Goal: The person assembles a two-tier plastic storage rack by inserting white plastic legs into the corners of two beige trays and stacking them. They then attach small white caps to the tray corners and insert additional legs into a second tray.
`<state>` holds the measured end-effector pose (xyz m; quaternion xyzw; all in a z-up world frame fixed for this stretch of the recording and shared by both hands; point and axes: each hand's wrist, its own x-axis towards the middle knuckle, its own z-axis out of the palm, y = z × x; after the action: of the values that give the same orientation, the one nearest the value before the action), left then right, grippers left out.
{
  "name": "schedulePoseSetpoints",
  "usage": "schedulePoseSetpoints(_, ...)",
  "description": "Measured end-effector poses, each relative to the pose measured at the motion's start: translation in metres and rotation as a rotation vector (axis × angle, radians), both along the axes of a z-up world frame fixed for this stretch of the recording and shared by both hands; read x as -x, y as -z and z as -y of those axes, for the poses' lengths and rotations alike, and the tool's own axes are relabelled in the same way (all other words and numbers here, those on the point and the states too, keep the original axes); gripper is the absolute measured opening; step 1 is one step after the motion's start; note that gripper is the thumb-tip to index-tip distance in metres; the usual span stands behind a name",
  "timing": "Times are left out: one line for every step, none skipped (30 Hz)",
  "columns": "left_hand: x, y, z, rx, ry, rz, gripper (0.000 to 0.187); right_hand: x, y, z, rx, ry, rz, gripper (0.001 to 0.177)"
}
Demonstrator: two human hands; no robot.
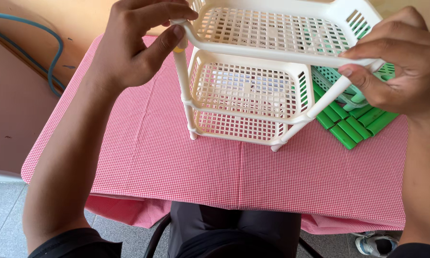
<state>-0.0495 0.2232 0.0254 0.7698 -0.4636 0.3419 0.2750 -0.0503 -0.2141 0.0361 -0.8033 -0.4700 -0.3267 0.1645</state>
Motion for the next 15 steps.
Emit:
schedulePoseSetpoints(0.000,0.001,-0.001,-0.004,-0.005,0.012,0.024,0.002,0.001,-0.001,0.001,0.004,-0.003,0.020)
schedulePoseSetpoints(-0.001,0.001,-0.001,-0.004,-0.001,0.016,0.024,0.004,0.001,-0.003,0.001,0.010,-0.004,0.020)
schedulePoseSetpoints(-0.002,0.001,0.000,-0.004,0.003,0.020,0.024,0.006,0.001,-0.004,0.019,0.018,0.013,0.021)
schedulePoseSetpoints(-0.002,0.002,0.000,-0.003,0.006,0.023,0.024,0.007,0.001,-0.005,0.024,0.021,0.015,0.021)
schedulePoseSetpoints(-0.002,0.003,-0.001,0.006,0.008,0.004,0.024,0.009,0.002,-0.006,0.028,0.024,0.016,0.021)
schedulePoseSetpoints(-0.001,0.004,-0.001,0.015,0.013,-0.014,0.025,0.010,0.003,-0.008,0.020,0.025,0.003,0.022)
schedulePoseSetpoints(-0.001,0.004,-0.001,0.023,0.018,-0.033,0.025,0.011,0.003,-0.008,0.016,0.026,0.000,0.022)
schedulePoseSetpoints(-0.002,0.005,-0.001,0.025,0.020,-0.039,0.025,0.012,0.003,-0.009,0.013,0.028,-0.004,0.022)
schedulePoseSetpoints(-0.003,0.005,-0.001,0.026,0.023,-0.044,0.024,0.013,0.003,-0.010,0.016,0.028,0.002,0.022)
schedulePoseSetpoints(-0.003,0.005,-0.002,0.029,0.022,-0.049,0.024,0.013,0.003,-0.011,0.020,0.025,0.007,0.022)
schedulePoseSetpoints(-0.002,0.006,-0.003,0.029,0.020,-0.048,0.024,0.014,0.002,-0.012,0.025,0.022,0.013,0.021)
schedulePoseSetpoints(-0.002,0.006,-0.003,0.027,0.021,-0.046,0.024,0.015,0.002,-0.012,0.027,0.022,0.017,0.021)
schedulePoseSetpoints(-0.002,0.006,-0.003,0.024,0.022,-0.043,0.024,0.015,0.002,-0.012,0.028,0.022,0.018,0.021)
schedulePoseSetpoints(-0.002,0.006,-0.003,0.028,0.025,-0.048,0.024,0.015,0.001,-0.012,0.029,0.022,0.017,0.021)
schedulePoseSetpoints(-0.001,0.007,-0.003,0.031,0.027,-0.053,0.024,0.015,0.001,-0.012,0.028,0.023,0.013,0.021)
